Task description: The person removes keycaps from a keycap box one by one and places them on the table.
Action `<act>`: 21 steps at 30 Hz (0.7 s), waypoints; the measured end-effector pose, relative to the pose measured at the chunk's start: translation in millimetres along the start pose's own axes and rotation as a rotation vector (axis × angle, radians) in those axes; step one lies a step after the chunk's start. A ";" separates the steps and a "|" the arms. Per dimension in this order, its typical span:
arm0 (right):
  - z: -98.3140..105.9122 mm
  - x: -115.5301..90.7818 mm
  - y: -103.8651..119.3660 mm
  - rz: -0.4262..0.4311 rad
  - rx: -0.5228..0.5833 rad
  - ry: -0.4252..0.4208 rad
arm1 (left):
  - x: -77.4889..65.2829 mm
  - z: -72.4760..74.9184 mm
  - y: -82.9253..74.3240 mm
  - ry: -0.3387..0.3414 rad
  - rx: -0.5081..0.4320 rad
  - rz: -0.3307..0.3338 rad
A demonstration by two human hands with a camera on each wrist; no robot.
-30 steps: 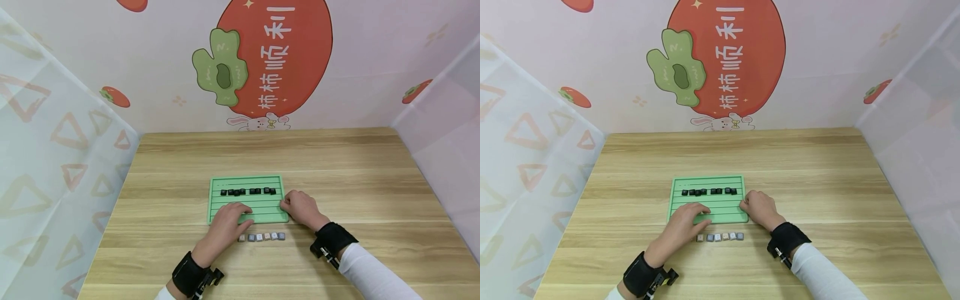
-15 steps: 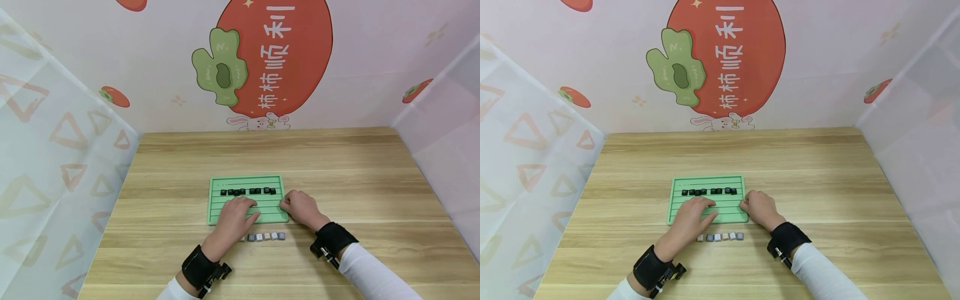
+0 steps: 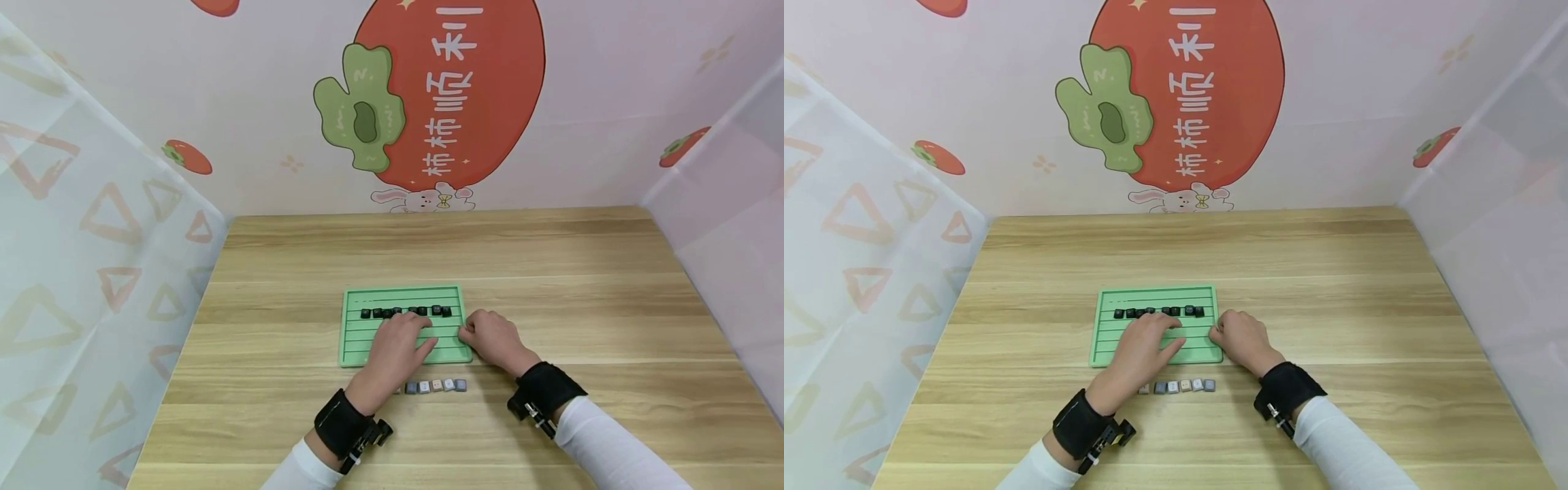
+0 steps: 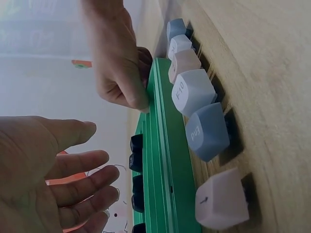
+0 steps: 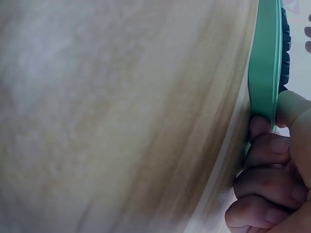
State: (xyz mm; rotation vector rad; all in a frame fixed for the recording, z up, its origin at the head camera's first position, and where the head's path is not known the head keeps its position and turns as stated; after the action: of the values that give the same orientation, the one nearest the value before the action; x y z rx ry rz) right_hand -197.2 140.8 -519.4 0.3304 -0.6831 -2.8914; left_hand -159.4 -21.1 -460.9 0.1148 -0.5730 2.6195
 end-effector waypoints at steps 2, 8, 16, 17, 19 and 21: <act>-0.1 0.0 0.1 0.000 -0.003 0.003 | 2.1 -1.2 -0.7 0.001 -0.006 0.002; 0.7 -0.2 0.5 -0.005 -0.006 0.002 | 7.9 -5.0 -3.1 0.021 -0.001 0.004; 1.3 0.2 0.2 -0.017 -0.018 0.003 | 19.9 -0.5 -11.4 0.010 0.035 -0.016; 1.3 0.1 0.2 -0.018 -0.019 0.003 | 21.7 -0.6 -12.6 0.013 0.037 -0.018; 1.1 0.1 0.1 -0.017 -0.017 0.004 | 24.6 -2.2 -13.5 0.025 0.028 -0.017; 1.4 0.3 0.2 -0.014 -0.015 0.004 | 27.5 -4.9 -14.3 0.038 0.025 -0.016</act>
State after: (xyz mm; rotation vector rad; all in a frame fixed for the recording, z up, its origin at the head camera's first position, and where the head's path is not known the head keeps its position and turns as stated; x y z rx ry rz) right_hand -197.8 141.2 -518.1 0.3397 -0.6609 -2.9069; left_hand -177.5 3.9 -455.2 0.0774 -0.5248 2.6076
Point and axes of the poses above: each hand's wrist, its own x-axis towards the middle knuckle, its own z-axis out of the back of the hand, y = z × x, the point moved 7 cm from there along x, towards the middle knuckle, and after that the axes turned 3 degrees about -z, right-handed, at the moved point
